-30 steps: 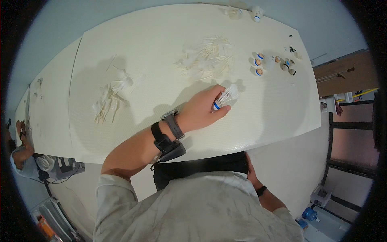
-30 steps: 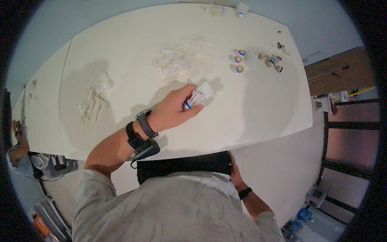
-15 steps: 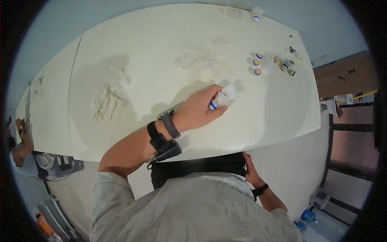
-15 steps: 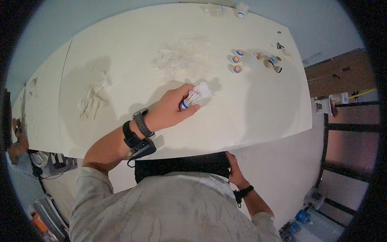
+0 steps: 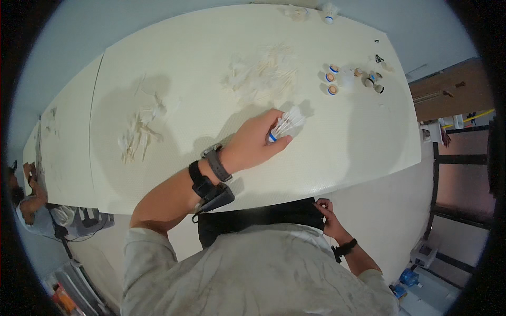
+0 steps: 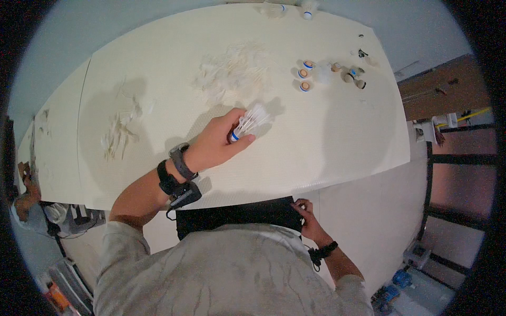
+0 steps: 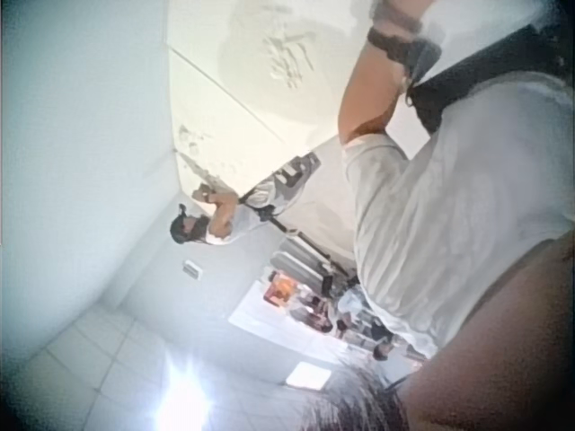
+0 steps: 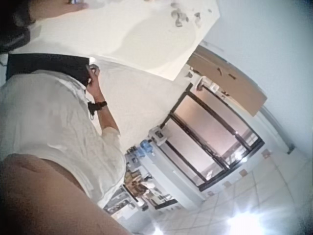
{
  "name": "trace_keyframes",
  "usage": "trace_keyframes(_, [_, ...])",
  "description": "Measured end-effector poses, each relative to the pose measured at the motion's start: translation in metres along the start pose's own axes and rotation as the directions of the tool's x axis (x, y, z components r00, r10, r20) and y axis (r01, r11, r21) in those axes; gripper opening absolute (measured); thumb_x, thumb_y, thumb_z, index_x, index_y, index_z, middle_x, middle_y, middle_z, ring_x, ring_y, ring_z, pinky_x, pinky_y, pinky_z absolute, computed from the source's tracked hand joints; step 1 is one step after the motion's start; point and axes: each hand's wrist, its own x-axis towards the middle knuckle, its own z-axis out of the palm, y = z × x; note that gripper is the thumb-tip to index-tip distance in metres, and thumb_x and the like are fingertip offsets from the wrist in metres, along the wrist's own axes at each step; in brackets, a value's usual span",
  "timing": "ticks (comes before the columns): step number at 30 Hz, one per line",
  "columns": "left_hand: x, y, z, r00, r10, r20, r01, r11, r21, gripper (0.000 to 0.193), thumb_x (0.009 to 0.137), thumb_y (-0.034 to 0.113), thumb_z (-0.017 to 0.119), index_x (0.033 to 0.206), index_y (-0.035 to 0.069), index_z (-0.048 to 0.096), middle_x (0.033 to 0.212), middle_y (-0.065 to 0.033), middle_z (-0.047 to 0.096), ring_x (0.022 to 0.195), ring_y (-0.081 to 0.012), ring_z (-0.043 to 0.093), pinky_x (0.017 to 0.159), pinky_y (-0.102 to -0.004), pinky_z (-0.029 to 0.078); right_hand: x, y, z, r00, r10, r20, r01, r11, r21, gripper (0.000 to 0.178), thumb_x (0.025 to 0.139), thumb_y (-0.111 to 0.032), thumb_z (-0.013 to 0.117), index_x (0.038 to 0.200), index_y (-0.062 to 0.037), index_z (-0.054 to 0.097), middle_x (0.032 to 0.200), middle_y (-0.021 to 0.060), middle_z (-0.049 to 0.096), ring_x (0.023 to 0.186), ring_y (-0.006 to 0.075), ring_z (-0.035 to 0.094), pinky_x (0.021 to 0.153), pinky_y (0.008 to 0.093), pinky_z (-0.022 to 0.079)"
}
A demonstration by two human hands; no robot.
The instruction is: The person assembles a shuttlecock by inserting feathers into the base one at a time and then placing the finished shuttlecock into a container.
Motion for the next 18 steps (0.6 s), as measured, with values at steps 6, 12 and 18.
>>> trace_keyframes(6, [-0.002, 0.0, -0.003, 1.0, -0.024, 0.018, 0.025, 0.999, -0.036, 0.04, 0.092, 0.026, 0.072, 0.117, 0.001, 0.055, 0.085, -0.0147, 0.064, 0.072, -0.0295, 0.063, 0.066, -0.0387, 0.049, -0.013, -0.009, -0.002, 0.999, 0.03, 0.041, -0.032, 0.998, 0.053, 0.05, 0.085, -0.009, 0.079, 0.133, -0.0109, 0.066, 0.131, 0.0128, 0.05, 0.117, 0.0289, 0.051, 0.098, 0.0384, 0.045])
trace_keyframes(12, [-0.001, -0.006, 0.001, 0.994, 0.105, -0.042, -0.106, 0.994, -0.005, 0.038, 0.093, 0.02, 0.073, 0.12, 0.001, 0.053, 0.076, -0.01, 0.06, 0.063, -0.0178, 0.056, 0.058, -0.0322, 0.045, -0.021, -0.023, 0.017, 0.987, 0.083, -0.139, -0.073, 0.995, 0.072, 0.048, 0.086, -0.007, 0.074, 0.133, -0.0114, 0.066, 0.131, 0.0133, 0.052, 0.116, 0.0283, 0.052, 0.098, 0.0372, 0.044])
trace_keyframes(18, [-0.003, -0.008, 0.001, 0.997, 0.077, -0.023, -0.077, 0.997, -0.021, 0.04, 0.093, 0.019, 0.073, 0.122, 0.001, 0.052, 0.076, -0.01, 0.061, 0.062, -0.0178, 0.056, 0.058, -0.0321, 0.045, -0.004, -0.036, -0.013, 0.99, -0.015, 0.138, 0.038, 0.985, -0.168, 0.058, 0.079, -0.016, 0.079, 0.135, -0.0121, 0.064, 0.138, 0.0179, 0.052, 0.119, 0.0346, 0.052, 0.098, 0.0409, 0.045])
